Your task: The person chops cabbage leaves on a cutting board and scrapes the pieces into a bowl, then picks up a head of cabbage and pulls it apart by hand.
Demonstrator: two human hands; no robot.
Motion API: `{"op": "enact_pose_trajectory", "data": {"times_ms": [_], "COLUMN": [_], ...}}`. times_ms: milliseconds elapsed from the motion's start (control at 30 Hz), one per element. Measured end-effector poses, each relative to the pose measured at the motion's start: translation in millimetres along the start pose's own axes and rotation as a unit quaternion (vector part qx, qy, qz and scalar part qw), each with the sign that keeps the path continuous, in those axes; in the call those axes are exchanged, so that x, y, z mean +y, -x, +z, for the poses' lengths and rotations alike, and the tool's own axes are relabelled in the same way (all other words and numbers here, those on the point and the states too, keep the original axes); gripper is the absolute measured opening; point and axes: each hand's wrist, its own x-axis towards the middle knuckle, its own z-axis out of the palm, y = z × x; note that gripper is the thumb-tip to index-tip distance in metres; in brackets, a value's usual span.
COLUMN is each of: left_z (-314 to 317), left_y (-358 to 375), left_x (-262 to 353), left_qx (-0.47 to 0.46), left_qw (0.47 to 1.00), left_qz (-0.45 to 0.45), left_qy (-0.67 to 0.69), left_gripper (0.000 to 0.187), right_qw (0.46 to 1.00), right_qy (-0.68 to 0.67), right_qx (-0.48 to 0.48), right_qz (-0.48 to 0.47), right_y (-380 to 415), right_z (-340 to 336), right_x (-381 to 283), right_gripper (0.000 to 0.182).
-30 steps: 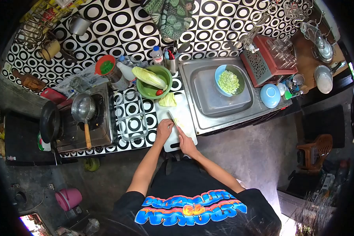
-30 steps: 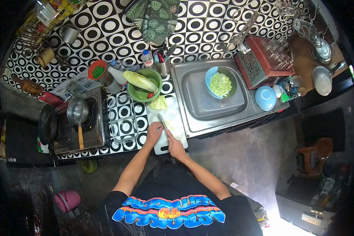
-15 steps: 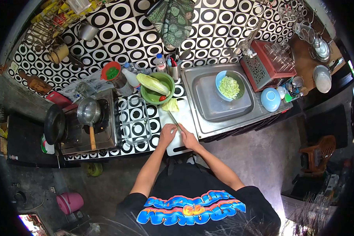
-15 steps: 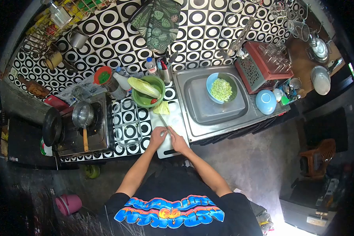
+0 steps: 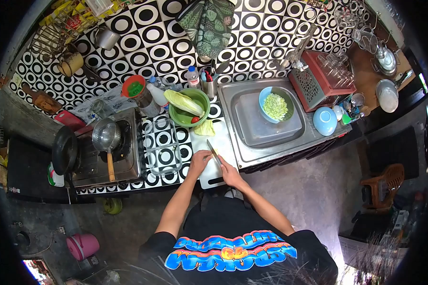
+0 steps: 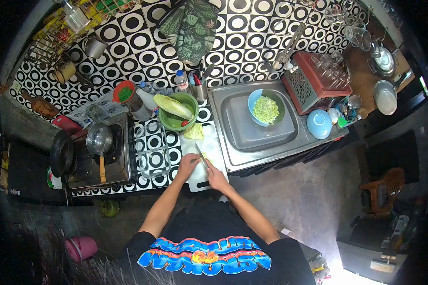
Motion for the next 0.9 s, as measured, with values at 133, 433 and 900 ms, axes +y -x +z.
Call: {"op": "enact_pose_trajectory", "data": {"times_ms": [133,433,900], "left_z": [7,12,12], "left_y": [2,3,5], "left_x": [1,-4,-7], "left_qx": [0.023,0.043,0.052], "left_qw": [1.0,0.999,0.999], "left_qz": [0.0,-0.004,0.009], "left_qy": [-0.004,-0.002,-0.003], "left_gripper": [0.016,0.014,0.013], "right_qw": [1.0,0.998,0.997], "right_qy": [0.01,0.008,0.058], "right_qx": [0.011,0.05,0.028], "right_qz": [0.025,-0.024,-0.049], "right_y": [13,21,19], "right_z": [6,25,19], "right_x": [-8,5,11], "right_gripper": [0.051,0.052,0.055]}}
